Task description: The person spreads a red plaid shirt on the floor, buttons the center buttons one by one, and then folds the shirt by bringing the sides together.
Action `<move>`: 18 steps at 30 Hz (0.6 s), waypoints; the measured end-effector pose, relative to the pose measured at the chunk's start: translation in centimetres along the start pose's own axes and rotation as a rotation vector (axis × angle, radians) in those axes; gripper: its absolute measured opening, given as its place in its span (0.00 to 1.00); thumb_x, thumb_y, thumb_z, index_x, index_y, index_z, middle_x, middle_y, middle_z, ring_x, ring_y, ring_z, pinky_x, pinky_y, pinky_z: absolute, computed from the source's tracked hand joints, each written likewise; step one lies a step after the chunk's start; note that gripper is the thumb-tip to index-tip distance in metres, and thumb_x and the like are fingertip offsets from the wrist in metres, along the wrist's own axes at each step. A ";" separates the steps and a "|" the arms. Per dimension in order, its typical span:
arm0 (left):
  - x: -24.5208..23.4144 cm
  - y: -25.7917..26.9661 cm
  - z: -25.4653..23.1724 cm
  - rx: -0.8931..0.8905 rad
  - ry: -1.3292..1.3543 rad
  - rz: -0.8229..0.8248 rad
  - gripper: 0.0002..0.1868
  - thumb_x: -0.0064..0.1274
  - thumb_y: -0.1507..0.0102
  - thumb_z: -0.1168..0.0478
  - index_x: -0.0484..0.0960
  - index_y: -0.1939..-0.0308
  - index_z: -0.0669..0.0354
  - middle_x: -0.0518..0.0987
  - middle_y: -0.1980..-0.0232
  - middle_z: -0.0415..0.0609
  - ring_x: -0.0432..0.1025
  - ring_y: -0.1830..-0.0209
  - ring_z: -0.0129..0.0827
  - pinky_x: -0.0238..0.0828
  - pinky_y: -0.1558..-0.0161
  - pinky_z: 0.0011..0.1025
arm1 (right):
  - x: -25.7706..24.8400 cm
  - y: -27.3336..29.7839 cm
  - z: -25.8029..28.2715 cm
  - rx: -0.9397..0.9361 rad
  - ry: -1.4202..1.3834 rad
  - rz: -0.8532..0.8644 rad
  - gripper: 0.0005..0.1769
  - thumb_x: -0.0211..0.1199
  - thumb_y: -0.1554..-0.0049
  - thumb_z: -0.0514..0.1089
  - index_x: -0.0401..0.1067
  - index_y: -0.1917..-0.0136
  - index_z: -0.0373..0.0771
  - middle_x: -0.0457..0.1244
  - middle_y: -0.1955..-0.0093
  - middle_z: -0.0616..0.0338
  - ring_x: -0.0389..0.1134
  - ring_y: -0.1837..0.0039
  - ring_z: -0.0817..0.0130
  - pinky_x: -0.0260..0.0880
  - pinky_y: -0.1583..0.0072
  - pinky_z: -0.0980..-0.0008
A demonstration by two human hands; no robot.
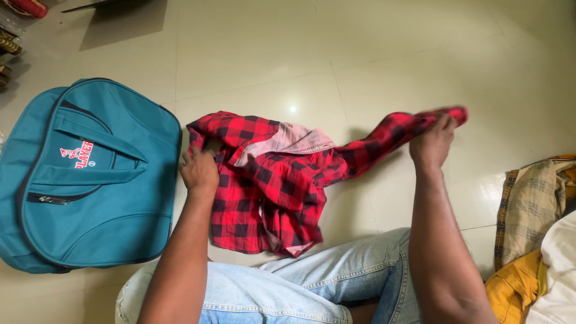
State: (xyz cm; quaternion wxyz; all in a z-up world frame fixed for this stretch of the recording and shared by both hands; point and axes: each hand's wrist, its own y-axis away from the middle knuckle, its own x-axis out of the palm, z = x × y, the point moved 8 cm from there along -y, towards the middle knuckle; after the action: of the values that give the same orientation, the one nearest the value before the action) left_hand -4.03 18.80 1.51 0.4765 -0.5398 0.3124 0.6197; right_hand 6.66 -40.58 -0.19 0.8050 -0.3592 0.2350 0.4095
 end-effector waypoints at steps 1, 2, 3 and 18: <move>0.7 0.1 -0.1 0.009 0.021 0.107 0.15 0.47 0.34 0.59 0.80 0.44 0.53 0.73 0.39 0.52 0.66 0.37 0.50 0.71 0.47 0.50 | 0.4 0.5 1.6 -0.150 0.187 -0.024 0.23 0.58 0.50 0.35 0.67 0.40 0.39 0.59 0.33 0.38 0.64 0.38 0.34 0.68 0.48 0.41; 0.6 0.3 -0.5 0.006 0.022 0.105 0.15 0.47 0.34 0.59 0.80 0.44 0.53 0.73 0.39 0.52 0.66 0.37 0.50 0.71 0.47 0.50 | 0.7 0.9 3.3 -0.303 0.373 -0.052 0.26 0.62 0.55 0.37 0.71 0.41 0.41 0.58 0.33 0.34 0.63 0.36 0.28 0.68 0.53 0.39; 1.2 0.6 -1.2 -0.032 -0.005 0.158 0.18 0.48 0.34 0.58 0.77 0.41 0.56 0.71 0.38 0.54 0.66 0.38 0.52 0.71 0.48 0.51 | 1.5 1.6 4.4 -0.346 0.361 0.003 0.23 0.62 0.51 0.38 0.71 0.41 0.41 0.58 0.33 0.36 0.63 0.34 0.35 0.69 0.47 0.45; 7.4 13.4 -15.3 0.424 0.353 0.721 0.24 0.57 0.37 0.46 0.80 0.43 0.56 0.81 0.41 0.59 0.74 0.40 0.52 0.72 0.45 0.51 | 11.7 9.8 3.2 -0.421 0.479 1.170 0.27 0.68 0.49 0.61 0.73 0.36 0.64 0.48 0.20 0.68 0.41 0.17 0.64 0.49 0.26 0.39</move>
State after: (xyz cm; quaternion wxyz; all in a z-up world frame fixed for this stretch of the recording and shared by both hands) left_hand -10.51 2.21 -10.70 0.2698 -0.3846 0.6769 0.5666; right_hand 5.26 -28.38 -9.78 0.2884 -0.4032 0.4786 0.7247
